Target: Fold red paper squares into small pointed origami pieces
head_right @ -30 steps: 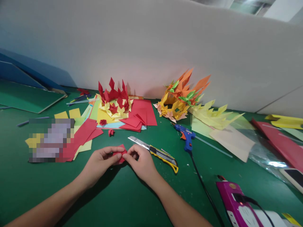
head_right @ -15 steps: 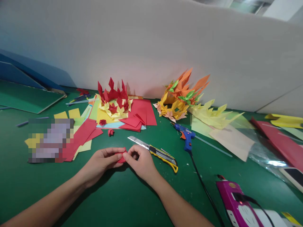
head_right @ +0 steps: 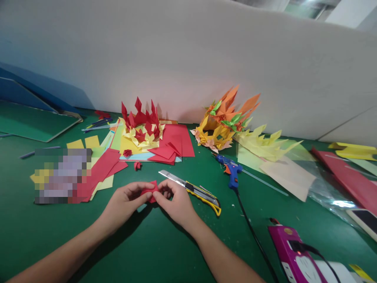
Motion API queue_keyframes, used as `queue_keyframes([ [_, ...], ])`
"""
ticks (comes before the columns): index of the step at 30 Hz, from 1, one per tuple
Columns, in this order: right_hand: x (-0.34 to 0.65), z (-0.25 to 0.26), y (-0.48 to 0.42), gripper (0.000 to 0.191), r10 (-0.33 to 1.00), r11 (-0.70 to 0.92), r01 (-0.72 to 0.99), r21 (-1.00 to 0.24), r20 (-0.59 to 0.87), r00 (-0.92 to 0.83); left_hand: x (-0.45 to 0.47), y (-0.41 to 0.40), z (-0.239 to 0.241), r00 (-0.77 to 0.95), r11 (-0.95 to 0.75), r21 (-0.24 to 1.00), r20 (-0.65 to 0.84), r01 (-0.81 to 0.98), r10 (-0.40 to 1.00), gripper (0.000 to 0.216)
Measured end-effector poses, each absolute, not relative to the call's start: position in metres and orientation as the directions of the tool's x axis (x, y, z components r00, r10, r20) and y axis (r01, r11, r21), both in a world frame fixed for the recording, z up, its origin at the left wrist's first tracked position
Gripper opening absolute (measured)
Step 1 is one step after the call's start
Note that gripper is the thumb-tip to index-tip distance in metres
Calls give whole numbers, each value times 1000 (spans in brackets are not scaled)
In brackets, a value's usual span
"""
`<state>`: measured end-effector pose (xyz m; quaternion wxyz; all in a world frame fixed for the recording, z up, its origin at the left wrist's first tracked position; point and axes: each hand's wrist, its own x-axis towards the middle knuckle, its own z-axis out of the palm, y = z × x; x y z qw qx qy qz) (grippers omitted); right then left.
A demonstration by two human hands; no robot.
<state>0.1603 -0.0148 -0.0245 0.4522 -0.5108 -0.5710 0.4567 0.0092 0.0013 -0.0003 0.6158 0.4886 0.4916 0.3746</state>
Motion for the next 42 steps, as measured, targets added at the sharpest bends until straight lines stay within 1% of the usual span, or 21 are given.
queue_keyframes([
  [4, 162, -25, -16, 16, 997, 46, 161, -986, 37, -62, 8, 1, -5, 254, 127, 987, -148, 96, 956, 13],
  [7, 161, -27, -17, 19, 999, 34, 119, -992, 30, -32, 9, 1, -9, 249, 86, 992, -107, 93, 963, 20],
  [11, 158, -26, -17, 22, 997, 21, 80, -997, 27, 77, 12, -1, -10, 233, 161, 987, -156, -4, 960, 40],
  [15, 156, -22, -16, 23, 992, -8, 20, -1000, -5, 127, 15, -3, -6, 272, 225, 974, -207, -36, 940, 47],
  [22, 153, -22, -17, 24, 989, -13, -19, -1000, -16, 150, 16, -2, -3, 281, 281, 953, -239, -117, 929, 44],
  [26, 152, -23, -19, 25, 993, -17, -55, -998, -23, 117, 14, 0, -6, 275, 293, 944, -245, -150, 930, 42],
  [32, 155, -22, -19, 28, 988, -115, -221, -968, -135, 74, 10, 1, 2, 318, 322, 942, -278, -96, 906, 35],
  [34, 155, -22, -18, 29, 987, -130, -250, -960, -148, 57, 8, 1, 4, 329, 313, 947, -272, -78, 904, 33],
  [38, 154, -21, -19, 33, 990, -120, -213, -970, -134, 52, 8, 0, 6, 319, 296, 949, -248, -112, 915, 32],
  [42, 153, -21, -20, 34, 993, -106, -145, -984, -112, 33, 10, -3, 8, 323, 317, 938, -260, -137, 910, 33],
])
